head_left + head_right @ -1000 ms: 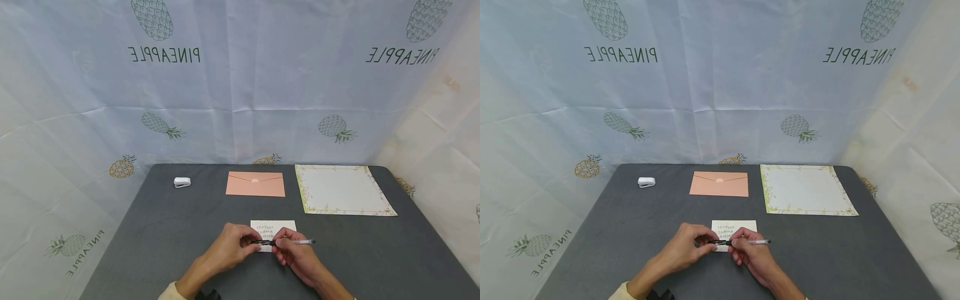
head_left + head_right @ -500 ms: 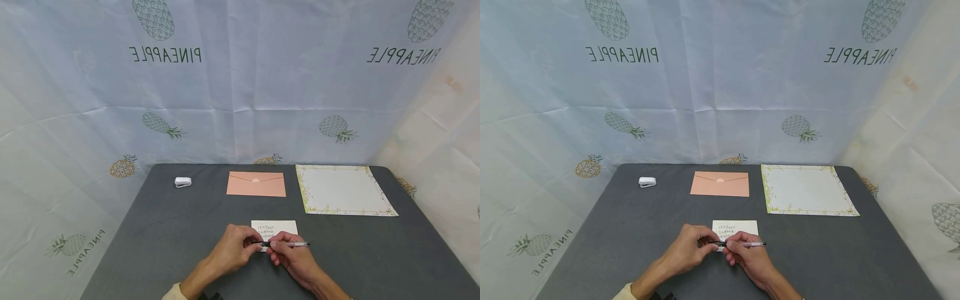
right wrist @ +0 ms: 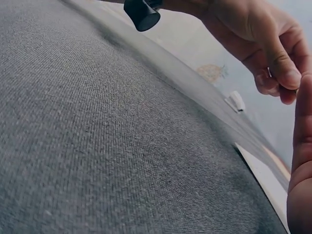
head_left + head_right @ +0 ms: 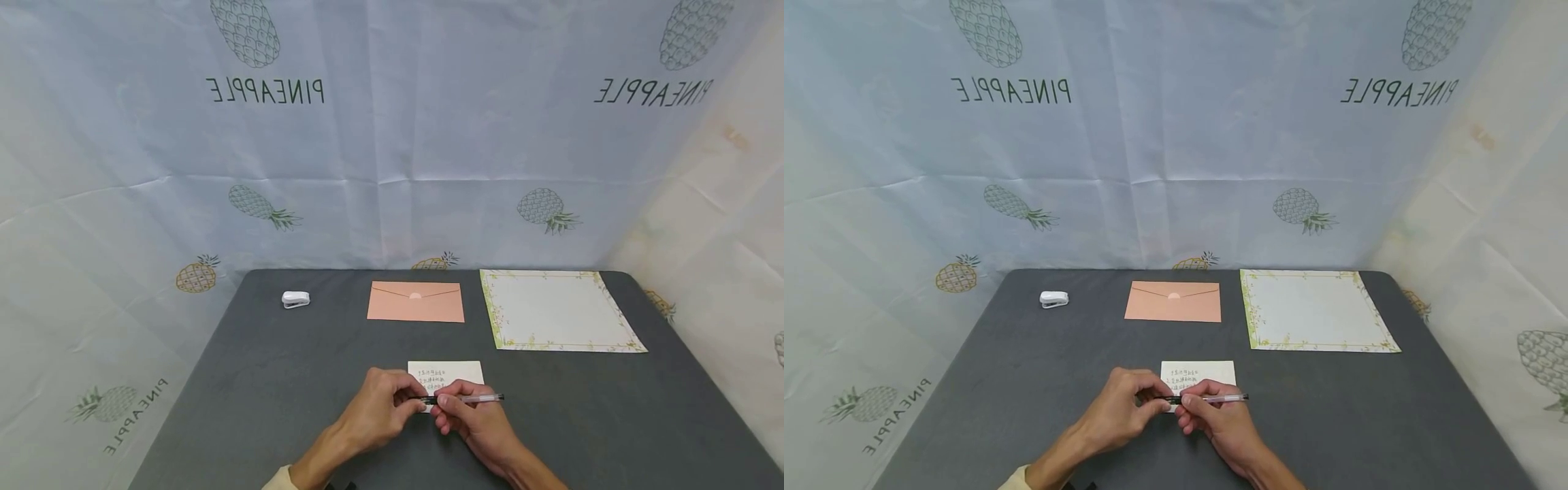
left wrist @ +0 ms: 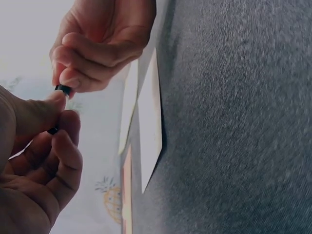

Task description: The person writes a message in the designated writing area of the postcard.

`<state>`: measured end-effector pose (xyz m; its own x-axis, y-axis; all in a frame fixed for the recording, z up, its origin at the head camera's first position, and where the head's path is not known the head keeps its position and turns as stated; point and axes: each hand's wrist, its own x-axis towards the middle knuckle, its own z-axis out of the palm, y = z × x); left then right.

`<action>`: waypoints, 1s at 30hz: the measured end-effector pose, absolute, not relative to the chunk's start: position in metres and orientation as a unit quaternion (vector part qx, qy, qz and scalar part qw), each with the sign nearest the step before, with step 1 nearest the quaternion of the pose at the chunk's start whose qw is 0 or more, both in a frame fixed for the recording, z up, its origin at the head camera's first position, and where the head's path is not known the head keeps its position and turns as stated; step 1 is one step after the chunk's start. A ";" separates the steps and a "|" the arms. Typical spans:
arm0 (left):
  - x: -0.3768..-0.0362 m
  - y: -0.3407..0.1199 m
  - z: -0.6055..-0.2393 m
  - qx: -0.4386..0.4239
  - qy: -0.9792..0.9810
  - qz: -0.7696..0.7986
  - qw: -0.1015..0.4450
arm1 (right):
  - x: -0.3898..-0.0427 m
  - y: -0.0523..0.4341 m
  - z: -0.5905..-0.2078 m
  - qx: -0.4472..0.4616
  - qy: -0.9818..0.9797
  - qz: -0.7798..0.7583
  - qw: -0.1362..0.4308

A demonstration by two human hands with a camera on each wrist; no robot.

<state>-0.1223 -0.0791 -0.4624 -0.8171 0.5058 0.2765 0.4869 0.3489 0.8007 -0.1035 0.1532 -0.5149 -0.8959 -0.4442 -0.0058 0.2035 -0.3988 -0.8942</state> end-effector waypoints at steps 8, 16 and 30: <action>-0.127 -0.086 -0.456 0.295 0.829 0.474 0.037 | -0.099 0.158 -0.512 -0.110 0.526 -0.821 0.195; -0.142 -0.094 -0.446 0.286 0.832 0.474 0.046 | -0.093 0.165 -0.503 -0.058 0.555 -0.822 0.114; -0.156 -0.073 -0.445 0.178 0.755 0.626 0.086 | -0.084 0.159 -0.505 -0.061 0.613 -0.775 0.140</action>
<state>-0.1556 -0.0726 -0.4448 -0.9221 0.3758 0.0922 0.1603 0.1541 0.9750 -0.0839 0.1592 -0.5047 -0.9533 -0.2921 -0.0763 0.1414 -0.2087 -0.9677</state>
